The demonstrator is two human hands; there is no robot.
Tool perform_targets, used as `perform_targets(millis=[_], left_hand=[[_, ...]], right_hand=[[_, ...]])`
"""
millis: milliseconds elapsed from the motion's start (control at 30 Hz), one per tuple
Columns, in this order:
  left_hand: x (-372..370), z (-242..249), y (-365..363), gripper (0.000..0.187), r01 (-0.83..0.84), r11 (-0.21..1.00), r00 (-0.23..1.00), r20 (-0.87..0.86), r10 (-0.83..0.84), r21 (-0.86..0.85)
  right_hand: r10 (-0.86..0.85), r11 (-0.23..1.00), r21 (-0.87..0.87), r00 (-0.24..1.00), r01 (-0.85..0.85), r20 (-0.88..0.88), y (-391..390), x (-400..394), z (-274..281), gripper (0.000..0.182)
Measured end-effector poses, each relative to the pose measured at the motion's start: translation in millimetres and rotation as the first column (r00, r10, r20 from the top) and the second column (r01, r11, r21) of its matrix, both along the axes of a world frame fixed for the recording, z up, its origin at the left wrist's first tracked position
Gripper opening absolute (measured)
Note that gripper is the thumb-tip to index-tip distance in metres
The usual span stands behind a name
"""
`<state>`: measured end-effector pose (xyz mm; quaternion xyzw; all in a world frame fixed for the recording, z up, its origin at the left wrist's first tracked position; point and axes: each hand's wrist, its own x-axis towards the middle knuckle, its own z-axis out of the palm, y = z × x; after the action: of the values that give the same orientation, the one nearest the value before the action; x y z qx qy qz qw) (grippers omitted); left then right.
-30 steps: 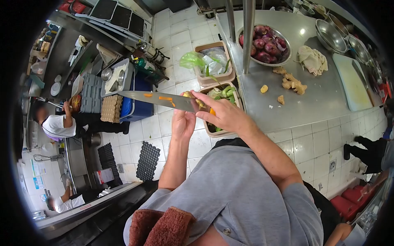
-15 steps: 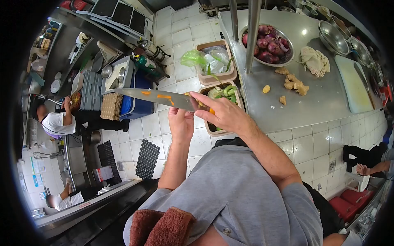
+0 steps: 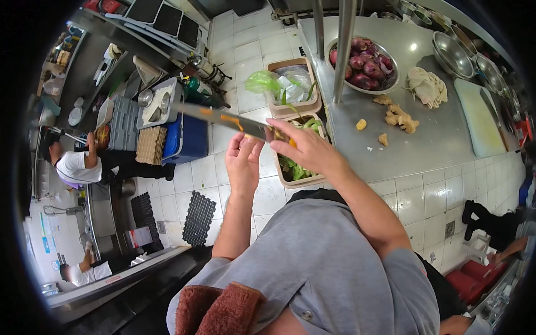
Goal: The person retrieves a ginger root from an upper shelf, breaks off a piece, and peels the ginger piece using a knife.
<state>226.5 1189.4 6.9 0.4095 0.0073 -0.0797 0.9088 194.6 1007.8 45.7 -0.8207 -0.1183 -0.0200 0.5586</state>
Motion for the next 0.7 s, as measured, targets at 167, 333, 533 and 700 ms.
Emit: perform_targets(millis=[167,333,533,700], left_hand=[[-3.6,5.3,-0.4,0.038,0.023,0.999,1.0,-0.022,-0.022,0.029],[-5.5,4.0,-2.3,0.037,0.0,0.998,1.0,0.002,0.0,0.069],[-4.7,3.9,-2.6,0.029,-0.009,0.993,1.0,0.005,0.009,0.115],[-1.3,6.4,-1.1,0.02,-0.022,0.984,1.0,0.012,0.021,0.177]], right_hand=[[0.073,0.994,-0.084,0.997,-0.071,0.023,5.8,-11.8,6.3,0.058],[0.065,0.994,-0.096,0.997,-0.061,0.044,5.4,-15.4,9.1,0.057],[0.016,0.993,-0.118,0.993,-0.002,0.115,14.2,-12.3,4.4,0.054],[-0.014,0.99,-0.143,0.998,0.023,0.062,21.5,-5.9,6.3,0.049]])
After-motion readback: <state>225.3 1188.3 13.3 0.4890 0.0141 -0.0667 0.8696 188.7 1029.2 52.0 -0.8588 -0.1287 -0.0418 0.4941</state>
